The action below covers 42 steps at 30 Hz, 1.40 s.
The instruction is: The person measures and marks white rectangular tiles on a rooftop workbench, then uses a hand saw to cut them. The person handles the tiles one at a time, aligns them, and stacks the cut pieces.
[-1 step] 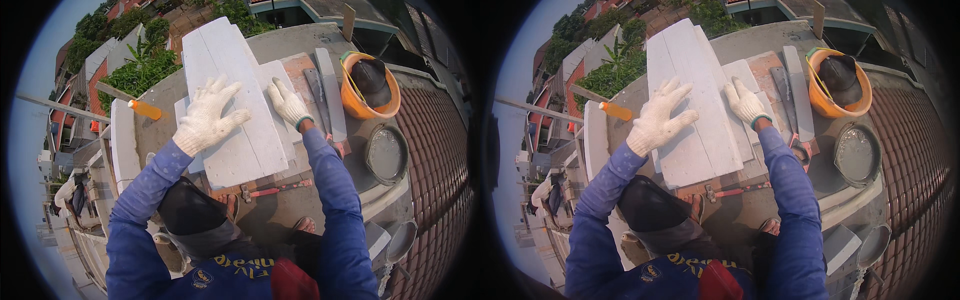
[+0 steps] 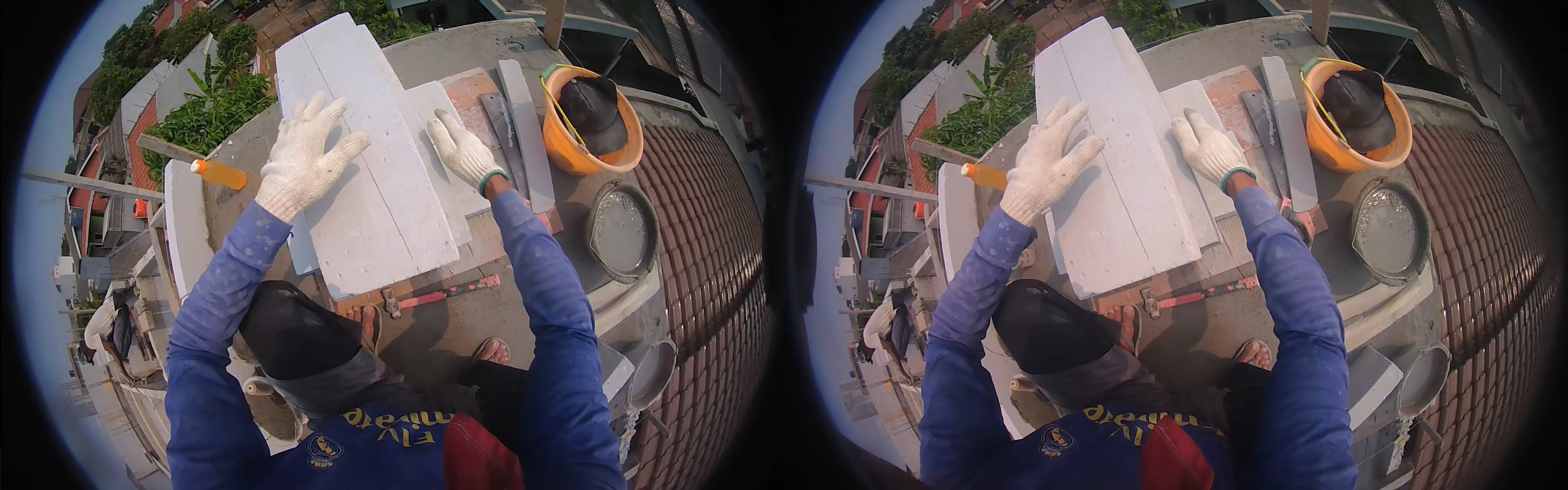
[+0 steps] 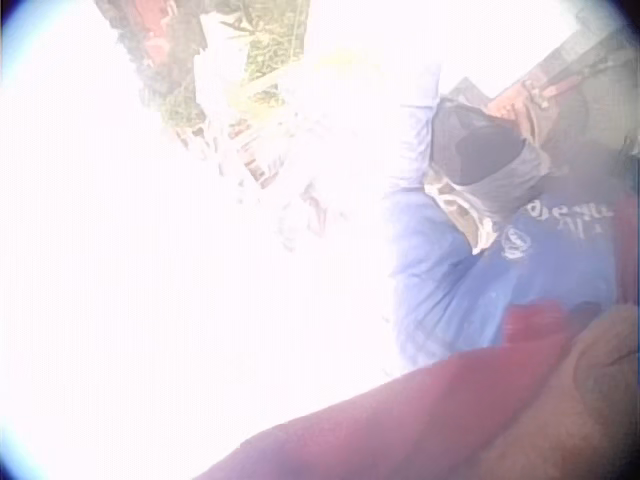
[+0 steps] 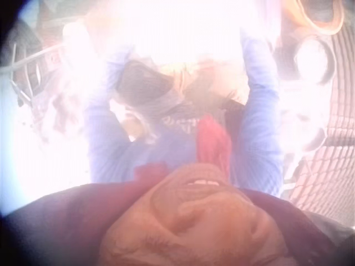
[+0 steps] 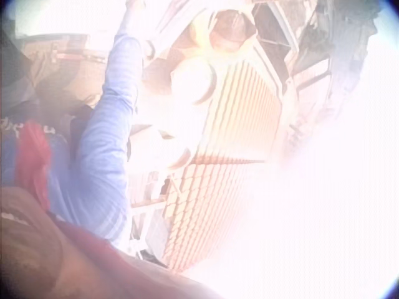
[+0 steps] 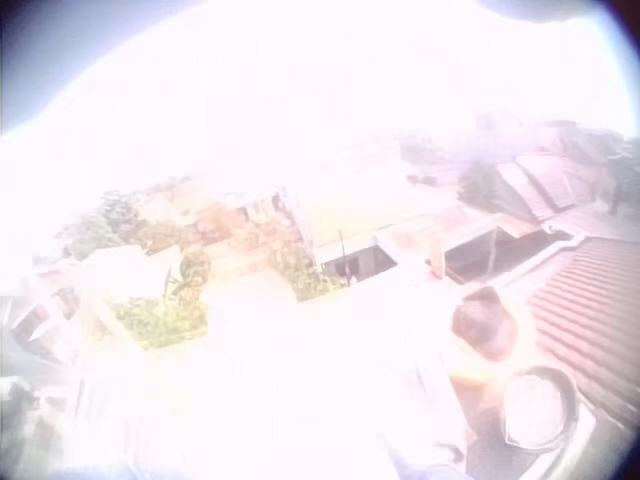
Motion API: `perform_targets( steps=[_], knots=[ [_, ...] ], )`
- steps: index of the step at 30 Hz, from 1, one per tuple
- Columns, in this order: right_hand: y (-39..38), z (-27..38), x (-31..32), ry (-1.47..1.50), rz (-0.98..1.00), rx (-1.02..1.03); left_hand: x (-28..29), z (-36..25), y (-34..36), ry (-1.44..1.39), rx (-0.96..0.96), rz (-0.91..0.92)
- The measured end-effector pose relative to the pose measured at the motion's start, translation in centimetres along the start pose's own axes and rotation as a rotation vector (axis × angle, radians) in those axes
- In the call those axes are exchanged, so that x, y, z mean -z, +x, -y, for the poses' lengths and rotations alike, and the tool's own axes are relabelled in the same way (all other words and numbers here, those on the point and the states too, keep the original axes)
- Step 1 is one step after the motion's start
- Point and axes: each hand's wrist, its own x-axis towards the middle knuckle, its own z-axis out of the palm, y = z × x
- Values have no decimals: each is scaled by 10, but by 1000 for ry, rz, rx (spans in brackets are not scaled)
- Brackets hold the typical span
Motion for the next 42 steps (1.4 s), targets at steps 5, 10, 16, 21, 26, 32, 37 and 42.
perform_targets(
  steps=[5, 10, 16, 21, 26, 32, 37, 42],
  knots=[
    [-31, -81, 80, -301, 171, -14, -30, 110, 77, -40, 370, -123],
    [-146, -143, 94, -507, 63, -275, -72, 68, 86, 81, 426, -158],
    [-190, -178, 48, -698, 63, -144, -80, 106, 83, 84, 341, -193],
    [-194, -200, 10, -698, -116, -120, -73, 90, 89, 97, 339, -206],
    [-191, -215, -3, -736, -188, -25, -56, 64, 87, 35, 391, -196],
    [-212, -183, -17, -337, -337, -1, -60, 66, 80, -63, 472, -193],
    [-244, -152, -16, 61, -438, -21, -65, 83, 81, -184, 541, -216],
    [-185, -55, 47, 242, -386, 21, -68, 118, 66, -355, 660, -236]
  ],
)
